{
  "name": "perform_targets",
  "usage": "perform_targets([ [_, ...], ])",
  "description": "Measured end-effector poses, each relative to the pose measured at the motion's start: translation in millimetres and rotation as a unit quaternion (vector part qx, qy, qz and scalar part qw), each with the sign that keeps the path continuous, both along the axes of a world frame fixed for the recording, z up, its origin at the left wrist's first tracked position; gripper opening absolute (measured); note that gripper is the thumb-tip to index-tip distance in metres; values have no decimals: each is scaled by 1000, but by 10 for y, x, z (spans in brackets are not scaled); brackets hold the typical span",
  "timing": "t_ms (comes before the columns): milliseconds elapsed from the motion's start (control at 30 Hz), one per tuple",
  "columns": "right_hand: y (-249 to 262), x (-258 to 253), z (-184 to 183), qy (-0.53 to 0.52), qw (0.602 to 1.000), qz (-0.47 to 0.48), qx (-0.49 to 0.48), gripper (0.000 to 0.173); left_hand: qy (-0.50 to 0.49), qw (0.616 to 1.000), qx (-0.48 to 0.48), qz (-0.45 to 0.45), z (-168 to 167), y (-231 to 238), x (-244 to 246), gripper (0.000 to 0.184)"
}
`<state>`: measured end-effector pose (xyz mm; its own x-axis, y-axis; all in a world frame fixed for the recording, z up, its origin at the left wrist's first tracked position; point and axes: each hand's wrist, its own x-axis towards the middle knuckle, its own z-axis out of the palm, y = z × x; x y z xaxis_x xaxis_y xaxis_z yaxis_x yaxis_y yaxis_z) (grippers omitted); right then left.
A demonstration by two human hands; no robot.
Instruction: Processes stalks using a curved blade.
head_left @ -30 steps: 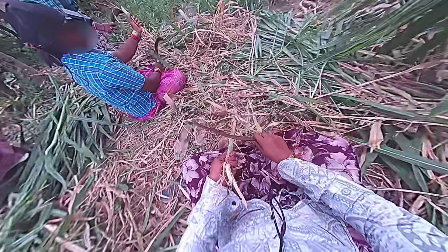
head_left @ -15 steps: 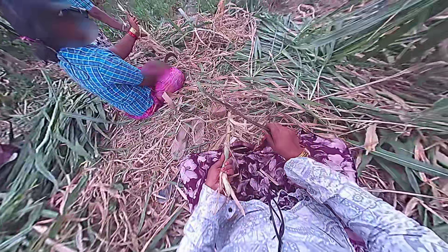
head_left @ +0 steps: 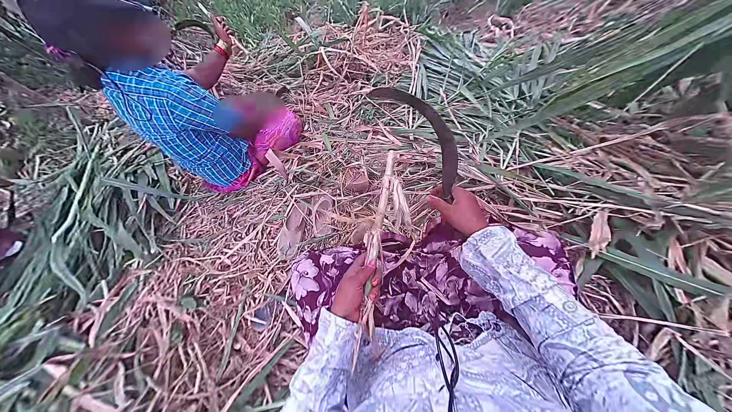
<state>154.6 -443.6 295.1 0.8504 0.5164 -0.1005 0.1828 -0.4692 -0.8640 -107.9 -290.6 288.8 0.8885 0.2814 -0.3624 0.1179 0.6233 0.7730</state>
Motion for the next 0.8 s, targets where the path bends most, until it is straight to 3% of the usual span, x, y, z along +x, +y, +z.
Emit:
perform_targets([
  [67, 115, -57, 28, 28, 999, 1, 43, 36, 12, 1000, 17, -22, 2, -104, 28, 30],
  [133, 189, -95, 50, 41, 999, -5, 20, 38, 13, 999, 26, -30, 5, -187, 36, 32],
  [367, 70, -4, -68, -28, 999, 42, -9, 20, 37, 990, 118, -64, -45, -92, -78, 38],
  [467, -31, 122, -99, -30, 999, 17, 10, 18, 37, 989, 129, -65, -73, 1, -124, 38],
  [667, 24, -49, -143, 51, 993, -37, 100, 30, 38, 990, 132, -32, -106, -55, -97, 37],
  [800, 203, -419, -262, 202, 953, -52, 219, 49, -10, 993, 119, -20, -109, -126, -40, 39],
])
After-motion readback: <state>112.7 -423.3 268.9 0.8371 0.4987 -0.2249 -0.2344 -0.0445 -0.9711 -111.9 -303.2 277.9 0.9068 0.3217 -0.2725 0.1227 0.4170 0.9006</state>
